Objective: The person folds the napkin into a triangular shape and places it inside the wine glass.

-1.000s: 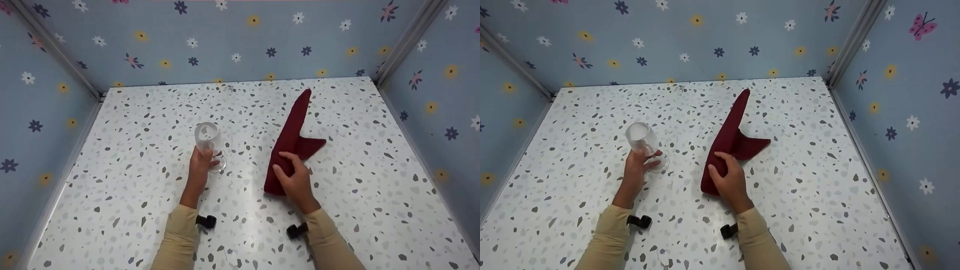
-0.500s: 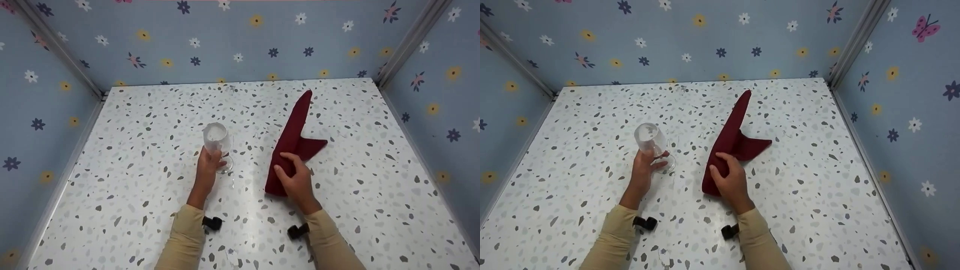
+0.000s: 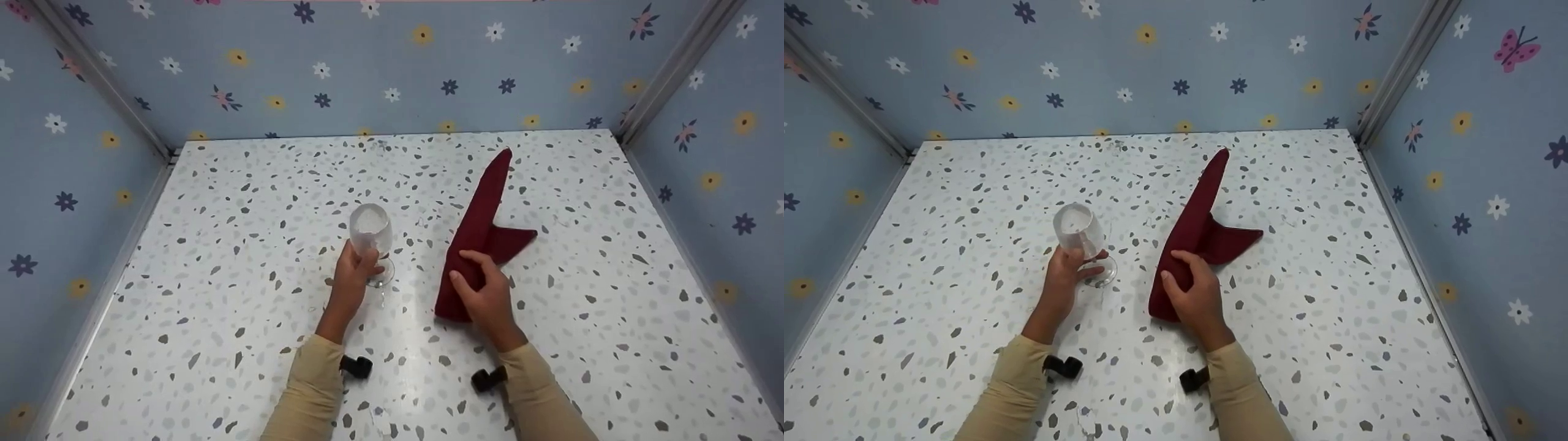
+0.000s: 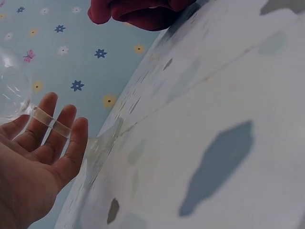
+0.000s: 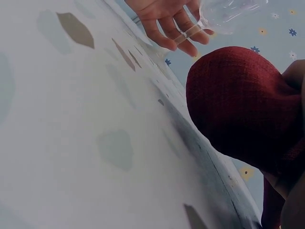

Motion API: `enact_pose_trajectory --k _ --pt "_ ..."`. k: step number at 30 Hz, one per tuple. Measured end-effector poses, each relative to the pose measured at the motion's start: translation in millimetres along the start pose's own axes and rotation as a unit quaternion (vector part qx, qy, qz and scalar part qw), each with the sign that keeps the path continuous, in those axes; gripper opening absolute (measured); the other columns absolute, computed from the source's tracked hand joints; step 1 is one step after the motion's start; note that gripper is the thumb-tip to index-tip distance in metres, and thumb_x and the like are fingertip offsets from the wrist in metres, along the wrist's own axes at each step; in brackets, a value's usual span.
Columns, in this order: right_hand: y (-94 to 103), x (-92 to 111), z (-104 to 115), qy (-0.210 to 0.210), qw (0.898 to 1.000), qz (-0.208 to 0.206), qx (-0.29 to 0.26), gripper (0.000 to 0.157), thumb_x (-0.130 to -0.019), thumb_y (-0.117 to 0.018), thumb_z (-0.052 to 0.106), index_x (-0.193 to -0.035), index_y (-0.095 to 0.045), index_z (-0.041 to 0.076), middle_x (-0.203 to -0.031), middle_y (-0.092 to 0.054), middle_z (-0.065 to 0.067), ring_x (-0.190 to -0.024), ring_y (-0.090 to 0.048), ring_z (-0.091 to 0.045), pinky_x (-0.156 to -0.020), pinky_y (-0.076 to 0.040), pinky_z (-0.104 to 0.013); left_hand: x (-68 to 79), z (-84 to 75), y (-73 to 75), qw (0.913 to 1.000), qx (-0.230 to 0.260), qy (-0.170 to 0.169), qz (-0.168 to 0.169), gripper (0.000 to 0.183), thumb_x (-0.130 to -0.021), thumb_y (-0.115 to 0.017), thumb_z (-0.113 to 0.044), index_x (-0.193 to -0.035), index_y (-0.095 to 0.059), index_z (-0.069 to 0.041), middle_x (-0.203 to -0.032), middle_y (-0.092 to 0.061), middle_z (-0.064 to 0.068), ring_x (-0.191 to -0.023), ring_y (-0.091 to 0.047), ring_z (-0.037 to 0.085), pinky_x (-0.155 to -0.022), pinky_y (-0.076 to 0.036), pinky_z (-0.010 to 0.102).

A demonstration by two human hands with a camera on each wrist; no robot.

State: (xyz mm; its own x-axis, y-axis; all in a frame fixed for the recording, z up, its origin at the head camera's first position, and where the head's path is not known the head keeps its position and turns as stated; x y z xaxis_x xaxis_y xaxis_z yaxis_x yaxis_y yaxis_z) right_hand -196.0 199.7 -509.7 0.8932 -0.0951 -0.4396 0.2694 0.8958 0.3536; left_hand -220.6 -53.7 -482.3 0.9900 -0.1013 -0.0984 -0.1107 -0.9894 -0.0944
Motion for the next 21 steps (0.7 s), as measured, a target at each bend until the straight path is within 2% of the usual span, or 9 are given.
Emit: enact_pose_trajectory --k 4,10,13,18,21 --pt "1.5 0.1 0.1 -0.006 1.0 0.006 0.003 0.038 -0.088 -0.077 0.007 -0.125 -0.065 0.009 -0.118 -0.068 -0.009 -0.101 -0.062 -0.019 -0.089 -0.047 -0.026 -6.0 19.2 1.2 1.0 0.003 0.003 0.002 0.088 -0.094 -0.063 -0.056 -0.148 -0.031 0.005 -0.137 -0.05 0.026 -0.119 -0.057 0.041 -0.097 -0.047 0.057" --pt "3.9 0.8 -0.8 -0.002 1.0 0.016 -0.004 0.037 -0.091 -0.075 0.018 -0.126 -0.064 0.016 -0.119 -0.067 -0.004 -0.1 -0.061 -0.017 -0.088 -0.05 -0.034 -7.5 27.3 -3.8 1.0 0.001 -0.002 -0.002 0.092 -0.089 -0.064 -0.063 -0.148 -0.034 0.002 -0.135 -0.053 0.023 -0.117 -0.06 0.035 -0.094 -0.052 0.05" --pt "4.1 0.8 -1.1 -0.003 1.0 0.016 -0.006 0.036 -0.092 -0.075 0.02 -0.126 -0.064 0.017 -0.119 -0.067 -0.004 -0.1 -0.061 -0.017 -0.088 -0.051 -0.036 -6.6 26.3 -8.9 1.0 0.008 0.004 0.0 0.081 -0.094 -0.064 -0.051 -0.147 -0.036 0.003 -0.134 -0.053 0.024 -0.116 -0.059 0.038 -0.093 -0.052 0.051" --pt "3.8 0.5 -1.3 -0.001 1.0 0.014 -0.004 0.035 -0.092 -0.074 0.021 -0.126 -0.065 0.017 -0.118 -0.067 -0.003 -0.1 -0.062 -0.017 -0.087 -0.051 -0.037 -6.6 26.0 -17.3 0.9998 0.014 0.016 0.004 0.07 -0.096 -0.062 -0.039 -0.146 -0.036 0.004 -0.133 -0.053 0.025 -0.115 -0.06 0.037 -0.093 -0.052 0.051" --pt "3.6 0.4 -0.9 -0.002 1.0 0.017 -0.004 0.035 -0.092 -0.075 0.02 -0.126 -0.065 0.017 -0.118 -0.067 -0.004 -0.099 -0.061 -0.018 -0.087 -0.05 -0.037 -5.7 26.3 -21.0 0.9998 0.009 0.014 0.009 0.072 -0.096 -0.061 -0.04 -0.147 -0.035 0.004 -0.135 -0.053 0.024 -0.116 -0.06 0.035 -0.094 -0.051 0.052"
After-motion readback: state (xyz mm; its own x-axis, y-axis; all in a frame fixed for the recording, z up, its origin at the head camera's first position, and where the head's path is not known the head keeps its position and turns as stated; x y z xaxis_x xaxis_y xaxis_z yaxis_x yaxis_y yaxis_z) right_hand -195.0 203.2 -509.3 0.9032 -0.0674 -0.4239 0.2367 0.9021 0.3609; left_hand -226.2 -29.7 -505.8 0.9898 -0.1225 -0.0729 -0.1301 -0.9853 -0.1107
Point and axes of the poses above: each hand's wrist, its own x-axis away from the middle knuckle, its own y-axis out of the back of the hand, z = x × y, the point moved 1 cm from there along -x, towards the middle knuckle
